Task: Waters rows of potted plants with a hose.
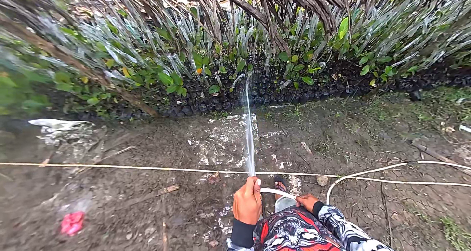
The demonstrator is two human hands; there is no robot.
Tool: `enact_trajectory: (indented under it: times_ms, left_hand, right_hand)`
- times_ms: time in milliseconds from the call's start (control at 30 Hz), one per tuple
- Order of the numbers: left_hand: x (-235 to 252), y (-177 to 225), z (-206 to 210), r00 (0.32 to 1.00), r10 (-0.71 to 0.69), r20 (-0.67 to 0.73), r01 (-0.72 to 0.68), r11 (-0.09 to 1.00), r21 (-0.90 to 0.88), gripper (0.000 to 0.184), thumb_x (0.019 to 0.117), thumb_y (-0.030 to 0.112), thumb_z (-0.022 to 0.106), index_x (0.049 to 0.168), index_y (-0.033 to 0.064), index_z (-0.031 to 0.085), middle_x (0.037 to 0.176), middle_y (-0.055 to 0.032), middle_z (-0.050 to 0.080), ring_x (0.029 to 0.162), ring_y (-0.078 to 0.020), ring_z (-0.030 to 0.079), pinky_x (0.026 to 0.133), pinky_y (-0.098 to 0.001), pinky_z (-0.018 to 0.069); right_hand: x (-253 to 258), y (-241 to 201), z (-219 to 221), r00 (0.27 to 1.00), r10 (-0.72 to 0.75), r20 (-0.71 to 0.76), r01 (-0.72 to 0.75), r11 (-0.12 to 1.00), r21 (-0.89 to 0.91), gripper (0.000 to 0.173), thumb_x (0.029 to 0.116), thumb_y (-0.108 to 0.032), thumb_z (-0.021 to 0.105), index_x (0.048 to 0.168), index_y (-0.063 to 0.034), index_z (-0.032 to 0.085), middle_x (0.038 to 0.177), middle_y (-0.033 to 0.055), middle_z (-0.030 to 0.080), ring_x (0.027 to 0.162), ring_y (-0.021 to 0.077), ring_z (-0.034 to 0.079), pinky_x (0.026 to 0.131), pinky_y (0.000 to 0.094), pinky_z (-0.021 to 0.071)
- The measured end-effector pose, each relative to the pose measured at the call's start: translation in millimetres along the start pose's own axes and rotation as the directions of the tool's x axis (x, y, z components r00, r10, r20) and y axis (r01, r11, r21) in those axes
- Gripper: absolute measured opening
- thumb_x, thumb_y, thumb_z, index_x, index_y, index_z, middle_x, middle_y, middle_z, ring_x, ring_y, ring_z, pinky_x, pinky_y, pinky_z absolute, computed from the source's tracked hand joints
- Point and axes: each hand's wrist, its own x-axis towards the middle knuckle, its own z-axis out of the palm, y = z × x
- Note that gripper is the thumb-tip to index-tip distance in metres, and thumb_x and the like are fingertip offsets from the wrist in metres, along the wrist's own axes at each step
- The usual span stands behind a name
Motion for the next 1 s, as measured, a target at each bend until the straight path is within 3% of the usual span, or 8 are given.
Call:
enact_trajectory:
  times_ms: [167,567,1000]
  left_hand:
    - [2.6,4.3,-0.3,0.997,-0.075,-0.024,0.075,0.997,0.000,0.037,0.1042,0.033,0.047,0.099,0.0079,0.074,0.064,-0.0040,0.066,0.055,-0.0190,0.066,0.051,-0.0396,0.0544]
    - [6.3,3.5,5.1,1.000,-0.014,-0.014,0.014,1.000,-0.008,0.038,0.1044,0.035,0.047,0.097,0.0088,0.074,0.064,-0.0032,0.065,0.054,-0.0173,0.065,0.050,-0.0369,0.0542]
    - [15.0,10.8,8.6,1.000,-0.019,-0.024,0.018,1.000,-0.021,0.036,0.1044,0.034,0.048,0.099,0.0085,0.073,0.064,-0.0032,0.066,0.055,-0.0173,0.066,0.051,-0.0372,0.0545]
  right_hand:
    - [-3.1,0.7,-2.6,1.000,-0.015,-0.007,0.015,1.000,0.001,0.051,0.1082,-0.049,0.048,0.111,-0.0076,0.078,0.116,0.0191,0.072,0.113,0.0341,0.065,0.105,0.0556,0.0445]
    - [0.1,4.5,-4.5,1.000,-0.018,-0.007,0.018,1.000,0.005,0.050,0.1086,-0.048,0.048,0.110,-0.0091,0.079,0.114,0.0172,0.073,0.112,0.0323,0.066,0.104,0.0545,0.0451]
    - [9.7,14.3,-1.1,0.999,-0.010,-0.038,0.012,0.999,0.043,0.050,0.1077,-0.049,0.050,0.105,-0.0089,0.079,0.105,0.0167,0.074,0.101,0.0307,0.067,0.097,0.0539,0.0476]
